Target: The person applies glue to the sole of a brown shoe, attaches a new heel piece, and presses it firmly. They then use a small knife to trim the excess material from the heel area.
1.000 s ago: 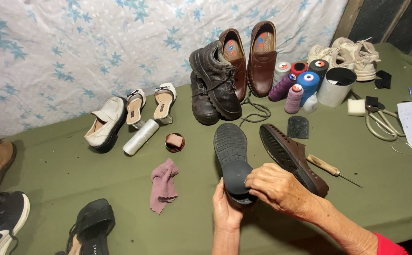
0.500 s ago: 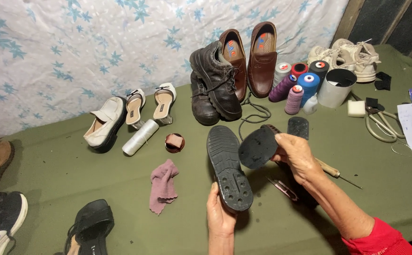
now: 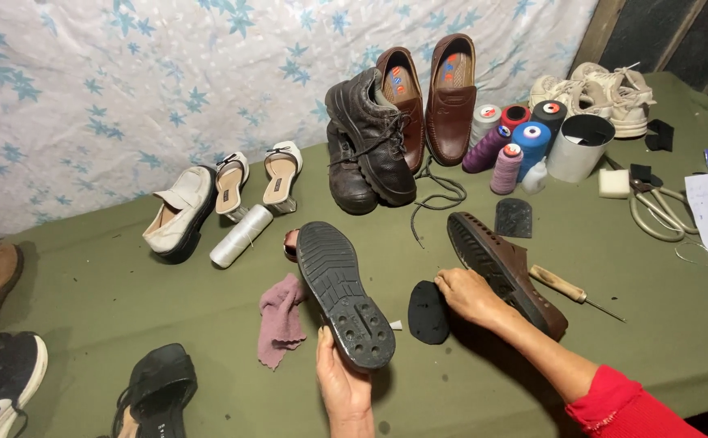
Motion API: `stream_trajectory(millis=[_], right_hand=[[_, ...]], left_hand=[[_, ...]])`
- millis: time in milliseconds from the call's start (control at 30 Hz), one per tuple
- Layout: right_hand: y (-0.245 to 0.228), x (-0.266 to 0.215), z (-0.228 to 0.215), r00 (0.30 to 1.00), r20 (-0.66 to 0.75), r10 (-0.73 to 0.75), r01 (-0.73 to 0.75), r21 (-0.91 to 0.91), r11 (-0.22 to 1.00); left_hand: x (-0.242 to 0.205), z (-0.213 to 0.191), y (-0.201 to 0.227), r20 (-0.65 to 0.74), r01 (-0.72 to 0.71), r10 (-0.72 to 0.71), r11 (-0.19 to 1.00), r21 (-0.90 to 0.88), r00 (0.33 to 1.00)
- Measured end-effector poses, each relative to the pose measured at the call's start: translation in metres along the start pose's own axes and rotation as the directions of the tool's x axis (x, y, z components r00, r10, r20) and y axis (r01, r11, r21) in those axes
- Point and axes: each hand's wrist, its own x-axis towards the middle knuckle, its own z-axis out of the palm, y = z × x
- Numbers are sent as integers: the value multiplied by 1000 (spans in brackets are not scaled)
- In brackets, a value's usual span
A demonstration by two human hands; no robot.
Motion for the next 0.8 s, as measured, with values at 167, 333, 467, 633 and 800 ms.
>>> stream_trajectory(millis=[167,333,467,633,800], right_hand=[[3,-15,-2,917,-282,-281,194,-300,934],[10,-22,-97,841,-533,-89,101,-6,995],[116,32,-134,722,-624,300,-174,255,951],[165,72,-140,715,-583,386,-313,226,922],[212,126,-122,639,-682,355,-447,47,893]], left_hand=[[3,-4,-6,-11,45,-45,999,11,999],[-6,11,-1,-5,160,-160,987,26,987],[2,9,-6,2,175,-175,984,-13,985],[15,-2,-16,32,178,-175,980,-90,984],[11,16,-10,-68,214,-210,975,53,975]])
